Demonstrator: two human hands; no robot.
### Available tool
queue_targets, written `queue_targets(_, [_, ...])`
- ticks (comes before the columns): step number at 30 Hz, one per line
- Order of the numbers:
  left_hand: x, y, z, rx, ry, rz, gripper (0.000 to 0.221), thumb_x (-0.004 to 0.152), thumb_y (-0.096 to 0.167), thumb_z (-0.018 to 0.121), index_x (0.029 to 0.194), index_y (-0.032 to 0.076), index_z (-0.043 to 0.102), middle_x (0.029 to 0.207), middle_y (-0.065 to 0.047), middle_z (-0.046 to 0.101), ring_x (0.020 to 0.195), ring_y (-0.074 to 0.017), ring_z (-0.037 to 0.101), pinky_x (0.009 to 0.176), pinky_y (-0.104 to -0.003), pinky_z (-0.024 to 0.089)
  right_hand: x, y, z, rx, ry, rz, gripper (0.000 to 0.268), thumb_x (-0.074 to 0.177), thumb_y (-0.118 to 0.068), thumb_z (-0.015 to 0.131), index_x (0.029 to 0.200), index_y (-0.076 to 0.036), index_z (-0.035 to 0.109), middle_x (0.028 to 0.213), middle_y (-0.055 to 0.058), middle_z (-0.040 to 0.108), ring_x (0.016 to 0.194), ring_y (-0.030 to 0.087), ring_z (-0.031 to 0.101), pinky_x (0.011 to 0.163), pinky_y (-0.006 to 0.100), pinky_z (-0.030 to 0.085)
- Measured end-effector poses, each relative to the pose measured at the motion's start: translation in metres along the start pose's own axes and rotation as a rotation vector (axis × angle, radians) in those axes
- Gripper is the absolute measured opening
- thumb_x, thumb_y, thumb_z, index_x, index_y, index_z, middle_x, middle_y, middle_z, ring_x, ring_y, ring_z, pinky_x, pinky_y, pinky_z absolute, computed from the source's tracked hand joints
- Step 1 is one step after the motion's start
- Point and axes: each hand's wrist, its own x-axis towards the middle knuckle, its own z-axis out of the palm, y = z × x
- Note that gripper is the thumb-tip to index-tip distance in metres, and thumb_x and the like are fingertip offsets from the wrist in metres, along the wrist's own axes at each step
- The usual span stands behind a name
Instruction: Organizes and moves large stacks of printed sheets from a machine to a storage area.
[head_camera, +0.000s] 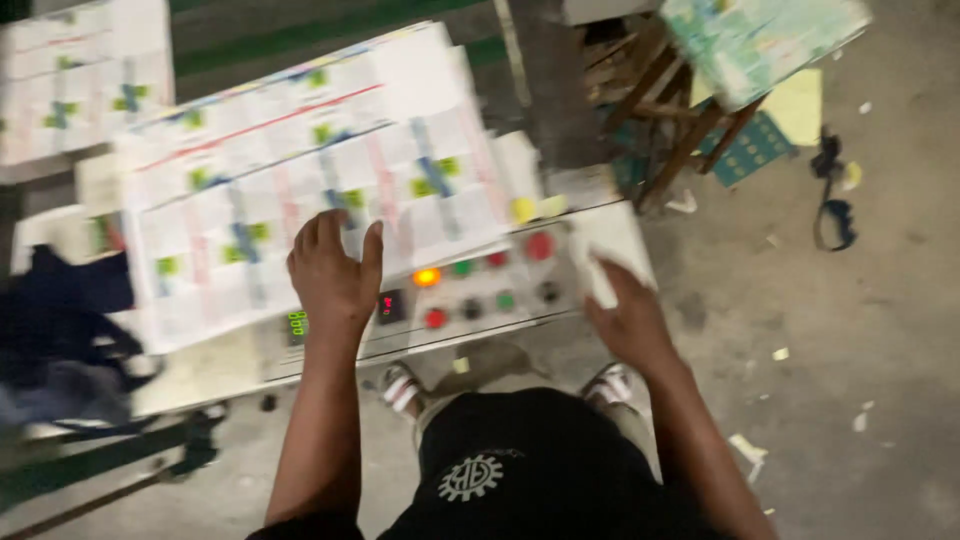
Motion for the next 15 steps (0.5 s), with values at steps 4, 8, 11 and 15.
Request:
queue_targets(4, [-0.004, 0.094, 0.07, 0.174, -0.041, 0.093, 0.039, 0.097, 0.036, 0.073, 0.118, 0.003, 0.069, 0.121, -0.018, 0.07, 0.119, -0.0389, 0.061, 0.096, -0.056, 0.046, -0.103, 0.132, -0.087, 0.04, -0.35, 0.44, 0.061, 0.093, -0.041, 0.066, 0.144, -0.011, 0.055, 0.143, 0.015, 0.062, 0.132, 0.031, 0.058, 0.106, 0.041, 0.047])
queue_targets(8, [0.013, 0.143, 0.106, 0.299, -0.094, 0.023, 0.038, 0.096, 0.037, 0.074, 0.113, 0.003, 0.072, 0.117, -0.015, 0.073, 0.118, -0.0352, 0.063, 0.092, -0.056, 0.047, -0.153, 0.226, -0.157, -0.139, -0.581, 0.751, 0.064, 0.094, -0.047, 0.064, 0.149, -0.018, 0.053, 0.141, 0.013, 0.065, 0.132, 0.031, 0.06, 0.108, 0.043, 0.05])
queue_targets(11, [0.029, 0.175, 0.121, 0.355, -0.17, -0.094, 0.039, 0.098, 0.04, 0.072, 0.112, 0.004, 0.072, 0.117, -0.014, 0.072, 0.117, -0.0337, 0.064, 0.094, -0.055, 0.049, -0.126, 0.249, -0.19, -0.089, -0.56, 0.867, 0.064, 0.094, -0.047, 0.064, 0.15, -0.02, 0.053, 0.14, 0.014, 0.067, 0.13, 0.03, 0.064, 0.107, 0.043, 0.053])
queue_targets(15, [0.052, 0.182, 0.154, 0.425, -0.172, -0.198, 0.046, 0.098, 0.043, 0.073, 0.115, 0.001, 0.068, 0.121, -0.019, 0.069, 0.121, -0.0365, 0.062, 0.095, -0.056, 0.049, -0.048, 0.239, -0.205, -0.143, -0.518, 0.776, 0.064, 0.093, -0.046, 0.064, 0.151, -0.02, 0.052, 0.14, 0.014, 0.066, 0.13, 0.032, 0.064, 0.107, 0.045, 0.052])
